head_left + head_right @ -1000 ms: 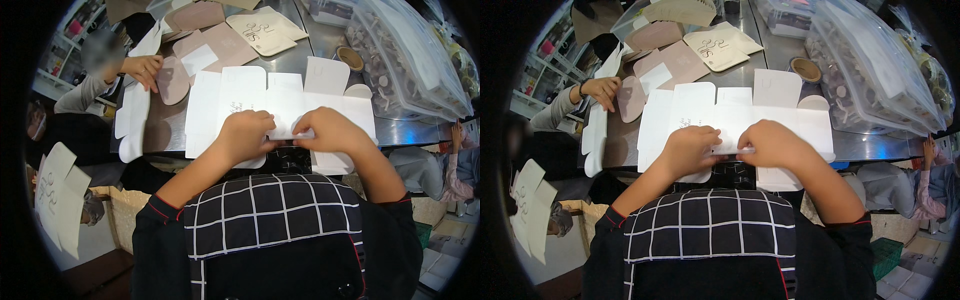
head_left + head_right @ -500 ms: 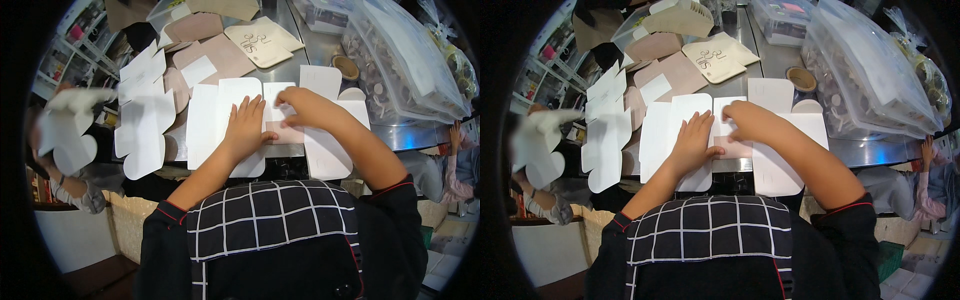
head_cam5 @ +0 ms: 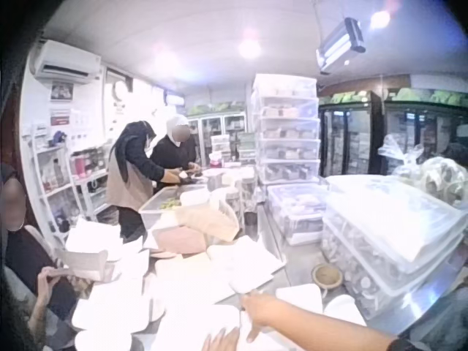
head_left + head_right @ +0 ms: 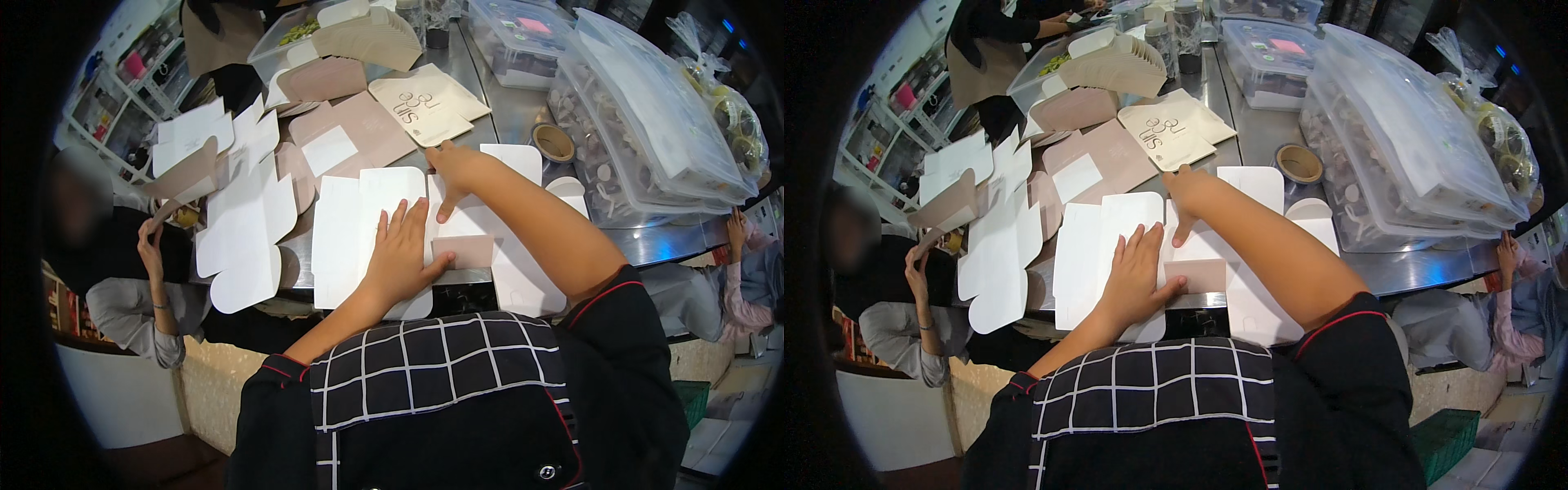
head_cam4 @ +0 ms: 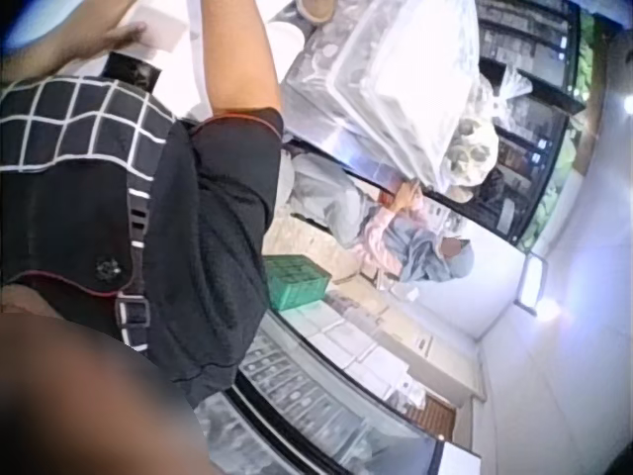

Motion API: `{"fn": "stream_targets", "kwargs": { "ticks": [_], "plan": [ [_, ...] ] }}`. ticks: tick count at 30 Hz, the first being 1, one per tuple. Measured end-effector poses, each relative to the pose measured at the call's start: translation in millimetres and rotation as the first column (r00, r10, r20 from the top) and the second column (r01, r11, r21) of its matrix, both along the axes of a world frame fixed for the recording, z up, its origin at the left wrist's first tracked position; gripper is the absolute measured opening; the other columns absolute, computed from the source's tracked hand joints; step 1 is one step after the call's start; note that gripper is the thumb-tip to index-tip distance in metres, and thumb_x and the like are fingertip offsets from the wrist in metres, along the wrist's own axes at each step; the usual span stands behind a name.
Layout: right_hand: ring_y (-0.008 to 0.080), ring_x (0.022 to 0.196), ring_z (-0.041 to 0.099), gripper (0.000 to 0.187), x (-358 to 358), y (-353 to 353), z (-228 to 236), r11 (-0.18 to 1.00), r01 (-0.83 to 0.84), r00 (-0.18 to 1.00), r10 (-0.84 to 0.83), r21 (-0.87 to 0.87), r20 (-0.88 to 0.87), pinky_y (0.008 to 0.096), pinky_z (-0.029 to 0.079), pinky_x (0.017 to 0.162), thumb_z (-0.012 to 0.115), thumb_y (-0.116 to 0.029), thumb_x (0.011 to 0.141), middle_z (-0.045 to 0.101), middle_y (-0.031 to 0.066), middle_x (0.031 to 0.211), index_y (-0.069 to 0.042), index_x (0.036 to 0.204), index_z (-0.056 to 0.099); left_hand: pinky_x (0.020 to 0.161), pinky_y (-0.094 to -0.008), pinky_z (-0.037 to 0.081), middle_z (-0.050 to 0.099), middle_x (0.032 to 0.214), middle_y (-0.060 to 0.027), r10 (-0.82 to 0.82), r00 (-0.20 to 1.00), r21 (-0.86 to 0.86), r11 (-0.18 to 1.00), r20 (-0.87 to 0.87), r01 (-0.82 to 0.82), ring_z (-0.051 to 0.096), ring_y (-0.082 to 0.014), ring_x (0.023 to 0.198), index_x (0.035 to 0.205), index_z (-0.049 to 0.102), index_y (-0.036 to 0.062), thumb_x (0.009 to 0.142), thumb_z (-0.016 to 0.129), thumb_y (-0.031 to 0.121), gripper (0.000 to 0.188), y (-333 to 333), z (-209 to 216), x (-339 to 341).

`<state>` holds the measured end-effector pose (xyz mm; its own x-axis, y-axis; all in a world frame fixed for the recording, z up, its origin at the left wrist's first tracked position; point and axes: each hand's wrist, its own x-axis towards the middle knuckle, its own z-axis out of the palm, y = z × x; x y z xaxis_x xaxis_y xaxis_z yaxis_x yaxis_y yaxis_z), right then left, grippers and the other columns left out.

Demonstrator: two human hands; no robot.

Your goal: The person folds flat cardboard pieces into small boxes by hand, aligning and tucking flaps to form the box shape. They handle multiple boxes one at a time, placing finished boxes on the table while continuing to fold new ones.

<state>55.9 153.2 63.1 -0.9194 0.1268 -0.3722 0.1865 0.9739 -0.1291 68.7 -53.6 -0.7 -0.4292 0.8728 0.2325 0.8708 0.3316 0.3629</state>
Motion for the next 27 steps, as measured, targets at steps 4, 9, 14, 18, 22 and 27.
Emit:
{"fn": "stream_targets", "kwargs": {
  "ticks": [4,9,14,18,22,27],
  "plan": [
    [0.0367,0.104,0.060,0.104,-3,10,0,0.995,-0.038,0.998,0.042,-0.091,0.043,0.0429,0.050,0.085,0.093,-0.045,0.042,0.057,0.0200,0.116,-0.004,0.124,0.045,0.114,-0.0549,0.012,0.032,0.147,-0.0229,0.003,1.000,0.001,1.000,0.002,-0.003,0.023,-0.0421,0.139,0.143,0.026,-0.0045,0.077,0.065,0.060,0.101,0,6,3],
    [0.0365,0.106,0.060,0.100,-9,14,-1,0.997,-0.016,0.990,0.026,-0.074,0.135,0.0420,0.050,0.085,0.093,-0.044,0.044,0.060,0.0207,0.115,-0.002,0.122,0.048,0.115,-0.0528,0.008,0.031,0.149,-0.0221,0.020,0.999,-0.042,0.999,0.036,-0.018,0.019,-0.0402,0.142,0.144,0.025,-0.0055,0.076,0.066,0.061,0.104,-1,12,6],
    [0.0345,0.102,0.062,0.089,-8,19,-4,0.993,-0.116,0.993,0.116,-0.036,-0.021,0.0405,0.051,0.083,0.092,-0.042,0.045,0.063,0.0203,0.110,0.001,0.114,0.057,0.116,-0.0507,0.004,0.027,0.151,-0.0220,0.036,0.998,-0.086,0.996,0.052,-0.032,0.015,-0.0380,0.144,0.145,0.022,-0.0066,0.077,0.062,0.064,0.106,0,14,6],
    [0.0331,0.102,0.062,0.086,-8,26,-2,0.993,-0.100,0.995,0.100,-0.060,-0.002,0.0400,0.052,0.081,0.093,-0.038,0.045,0.063,0.0195,0.111,0.001,0.114,0.059,0.117,-0.0501,0.004,0.026,0.151,-0.0222,0.037,0.998,-0.089,0.996,0.050,-0.032,0.014,-0.0376,0.144,0.145,0.022,-0.0071,0.077,0.061,0.066,0.107,-1,13,5],
    [0.0323,0.103,0.062,0.085,-7,28,-3,0.991,-0.055,0.998,0.053,-0.126,-0.017,0.0396,0.052,0.083,0.093,-0.036,0.047,0.064,0.0183,0.112,0.000,0.116,0.058,0.116,-0.0505,0.005,0.027,0.151,-0.0217,0.040,0.998,-0.090,0.995,0.038,-0.037,0.015,-0.0375,0.144,0.145,0.023,-0.0070,0.076,0.061,0.067,0.107,-1,12,5],
    [0.0322,0.103,0.062,0.087,-17,28,-9,0.994,-0.071,0.985,0.082,-0.081,0.151,0.0399,0.051,0.085,0.091,-0.039,0.049,0.064,0.0187,0.113,0.000,0.119,0.057,0.116,-0.0516,0.008,0.029,0.150,-0.0210,0.041,0.999,-0.043,0.998,0.025,-0.040,0.018,-0.0382,0.142,0.144,0.026,-0.0068,0.075,0.062,0.067,0.107,-1,10,5]
  ]
}}
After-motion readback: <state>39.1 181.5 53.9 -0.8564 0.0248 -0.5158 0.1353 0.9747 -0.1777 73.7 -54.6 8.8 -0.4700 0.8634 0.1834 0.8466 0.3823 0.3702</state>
